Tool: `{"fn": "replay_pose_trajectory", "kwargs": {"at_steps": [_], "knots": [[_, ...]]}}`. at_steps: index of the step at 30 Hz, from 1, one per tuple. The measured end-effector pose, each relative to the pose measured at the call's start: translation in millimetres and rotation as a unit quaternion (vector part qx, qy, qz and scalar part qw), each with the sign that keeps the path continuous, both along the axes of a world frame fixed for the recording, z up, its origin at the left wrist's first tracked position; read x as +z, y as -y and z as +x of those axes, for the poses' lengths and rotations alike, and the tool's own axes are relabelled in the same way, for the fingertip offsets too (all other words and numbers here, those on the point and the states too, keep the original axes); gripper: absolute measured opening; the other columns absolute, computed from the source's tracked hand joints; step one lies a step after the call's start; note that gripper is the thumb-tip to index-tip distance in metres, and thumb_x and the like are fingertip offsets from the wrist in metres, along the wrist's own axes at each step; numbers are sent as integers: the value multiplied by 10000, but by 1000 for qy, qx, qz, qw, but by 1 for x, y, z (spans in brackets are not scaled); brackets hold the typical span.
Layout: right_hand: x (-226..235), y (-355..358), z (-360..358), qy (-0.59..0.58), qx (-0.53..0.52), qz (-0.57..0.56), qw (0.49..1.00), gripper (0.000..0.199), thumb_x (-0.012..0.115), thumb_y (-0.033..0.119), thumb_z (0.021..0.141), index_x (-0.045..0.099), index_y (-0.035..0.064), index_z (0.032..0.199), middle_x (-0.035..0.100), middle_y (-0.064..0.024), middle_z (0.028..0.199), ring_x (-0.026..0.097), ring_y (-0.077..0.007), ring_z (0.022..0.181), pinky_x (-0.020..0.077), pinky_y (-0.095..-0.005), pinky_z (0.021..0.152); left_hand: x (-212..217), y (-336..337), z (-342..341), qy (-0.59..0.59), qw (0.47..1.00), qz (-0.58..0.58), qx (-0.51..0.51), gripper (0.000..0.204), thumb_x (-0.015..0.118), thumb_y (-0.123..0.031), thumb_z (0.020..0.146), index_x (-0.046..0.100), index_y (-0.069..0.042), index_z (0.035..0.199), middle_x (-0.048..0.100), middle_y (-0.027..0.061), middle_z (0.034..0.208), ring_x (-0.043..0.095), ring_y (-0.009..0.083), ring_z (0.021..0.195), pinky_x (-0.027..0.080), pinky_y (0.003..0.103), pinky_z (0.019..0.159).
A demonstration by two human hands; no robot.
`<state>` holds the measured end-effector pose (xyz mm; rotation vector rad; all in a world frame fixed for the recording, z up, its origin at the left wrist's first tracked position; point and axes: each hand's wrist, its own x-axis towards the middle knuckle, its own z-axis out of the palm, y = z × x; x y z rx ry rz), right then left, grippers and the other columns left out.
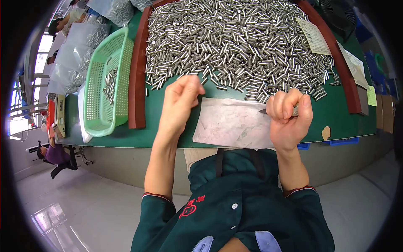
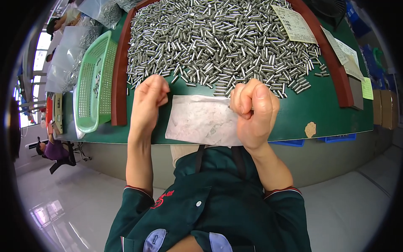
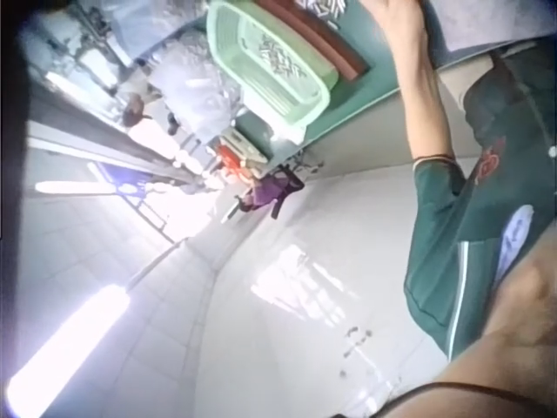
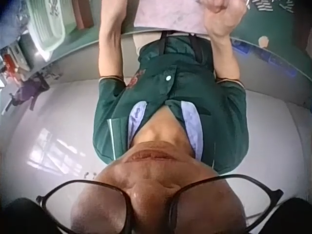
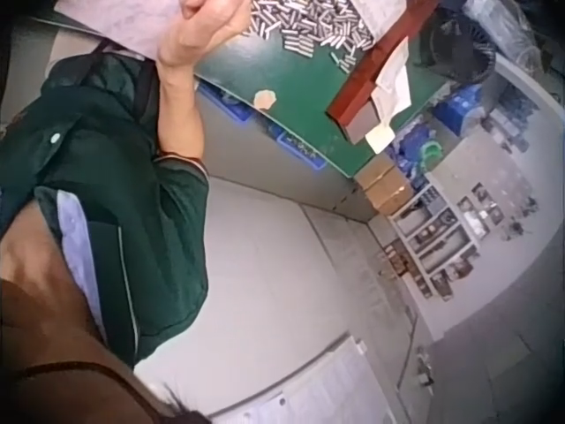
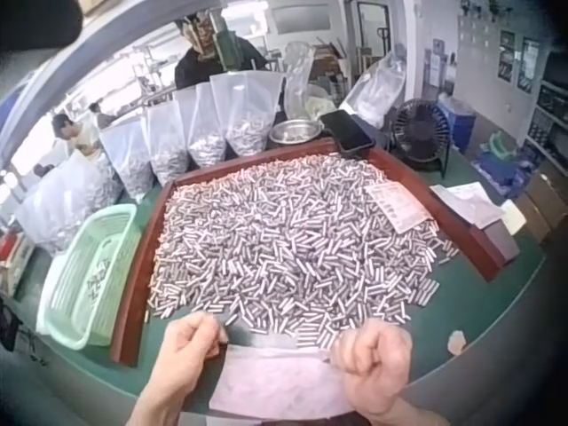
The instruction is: The recorder is scraping or deburring small metal cylindrical parts using a hand tool at a workbench.
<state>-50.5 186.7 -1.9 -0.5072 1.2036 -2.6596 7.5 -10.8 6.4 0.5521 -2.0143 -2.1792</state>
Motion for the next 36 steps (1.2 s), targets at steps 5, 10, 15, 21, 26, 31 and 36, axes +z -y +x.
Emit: {"fn": "replay_pose_trajectory", "kwargs": {"at_steps": [5, 10, 15, 21, 26, 31, 36], "knots": [[1, 0, -2, 0, 3, -4, 1000, 371, 337, 264, 874, 321, 74, 556, 260, 16, 469, 206, -70, 441, 184, -232, 424, 9, -16, -15, -53, 874, -473, -96, 132, 654, -62, 651, 591, -20, 760, 491, 60, 594, 443, 150, 503, 373, 281, 488], [1, -1, -3, 1, 5, -3, 1000, 371, 335, 262, 875, 319, 74, 556, 265, 13, 470, 208, -72, 439, 187, -232, 424, 0, -11, -22, -78, 866, -477, -128, 95, 628, -28, 682, 586, -9, 764, 466, 12, 596, 397, 96, 514, 346, 230, 482], [0, -3, -2, 8, 14, -7, 1000, 377, 320, 280, 881, 319, 75, 564, 265, 14, 469, 201, -73, 438, 187, -233, 427, -2, 7, -16, -22, 988, 135, -66, 63, 547, -84, 809, 524, -37, 845, 530, 22, 736, 363, 29, 534, 304, 161, 482], [3, -2, 0, 9, 10, 0, 1000, 383, 311, 296, 884, 321, 74, 573, 263, 16, 465, 203, -75, 438, 192, -235, 428, -10, 17, -12, -21, 969, 237, -59, 167, 531, -93, 823, 544, -29, 977, 531, 50, 798, 353, 28, 551, 313, 141, 463], [4, -2, 0, 19, 7, -11, 1000, 388, 313, 303, 885, 322, 71, 574, 263, 15, 464, 206, -76, 437, 195, -237, 428, -7, 17, -14, -18, 968, 244, -55, 164, 524, -96, 826, 547, -14, 967, 546, 47, 783, 359, 31, 551, 313, 153, 472], [4, -1, -2, 21, 11, -13, 1000, 391, 316, 311, 885, 323, 72, 576, 268, 15, 467, 202, -74, 439, 192, -235, 429, -4, 17, -15, -7, 964, 261, -50, 185, 510, -111, 836, 546, 1, 978, 565, 53, 768, 380, 39, 560, 322, 164, 484], [4, -1, -2, 20, 16, -13, 1000, 391, 319, 315, 886, 323, 74, 579, 270, 17, 472, 199, -72, 440, 190, -232, 430, -3, 17, -16, 11, 961, 276, -34, 257, 507, -120, 840, 500, 45, 1036, 551, 66, 795, 379, 35, 560, 327, 137, 451]]}}
